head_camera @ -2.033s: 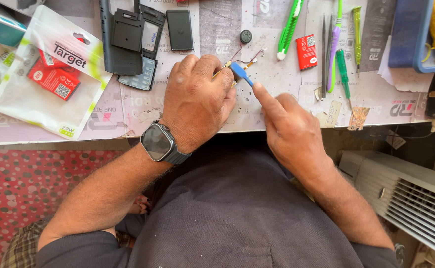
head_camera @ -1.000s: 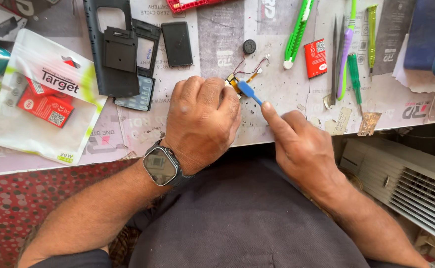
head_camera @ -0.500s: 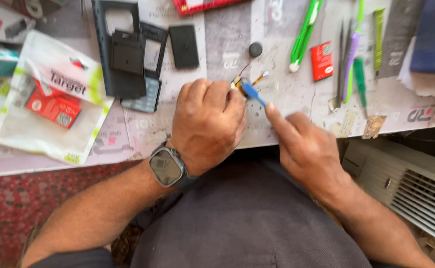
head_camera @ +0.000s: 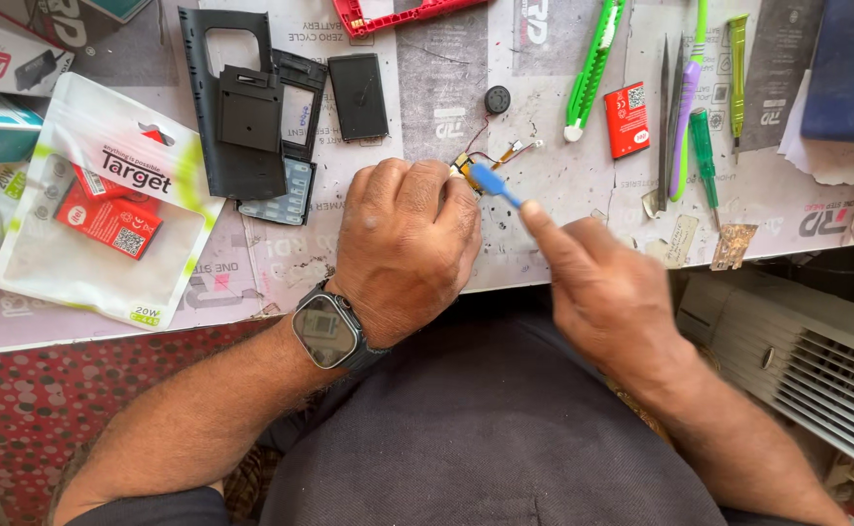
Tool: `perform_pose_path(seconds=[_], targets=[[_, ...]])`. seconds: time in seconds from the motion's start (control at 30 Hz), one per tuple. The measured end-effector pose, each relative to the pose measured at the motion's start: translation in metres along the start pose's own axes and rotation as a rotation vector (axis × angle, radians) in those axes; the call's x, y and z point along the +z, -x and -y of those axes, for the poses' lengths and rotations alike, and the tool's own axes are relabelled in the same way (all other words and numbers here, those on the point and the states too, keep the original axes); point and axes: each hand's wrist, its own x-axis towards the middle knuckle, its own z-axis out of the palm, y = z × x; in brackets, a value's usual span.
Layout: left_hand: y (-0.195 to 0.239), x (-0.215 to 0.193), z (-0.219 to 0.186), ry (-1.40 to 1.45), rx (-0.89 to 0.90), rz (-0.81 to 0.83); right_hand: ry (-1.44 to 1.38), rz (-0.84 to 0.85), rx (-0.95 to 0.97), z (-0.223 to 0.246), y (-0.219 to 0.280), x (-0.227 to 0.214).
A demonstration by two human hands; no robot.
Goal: The person uses tweezers to adjust components on a small electronic device, then uses a toothbrush and a utility knife to clean and scrape the device's surface. The person handles the device and tools throughout the clip.
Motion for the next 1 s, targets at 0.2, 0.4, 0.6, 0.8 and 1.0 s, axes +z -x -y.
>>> perform_pose_path(seconds=[0.2, 0.4, 0.6, 0.8, 1.0], targets=[[0.001, 0.001, 0.001, 0.009, -0.006, -0.001, -0.057, -0.024, 0.010, 0.005, -0.007, 0.009], [-0.003, -0.002, 0.001, 0.038, -0.013, -0.002, -0.059, -0.003, 0.026, 0.008, -0.014, 0.003], [-0.005, -0.003, 0.001, 0.044, -0.016, -0.005, -0.019, 0.001, -0.010, 0.008, -0.019, 0.001], [-0.006, -0.003, 0.001, 0.032, -0.011, -0.004, 0.029, 0.031, 0.018, 0.003, -0.010, 0.006], [-0.003, -0.002, -0.001, 0.036, -0.009, -0.007, -0.004, 0.000, 0.022, 0.004, -0.010, 0.010]])
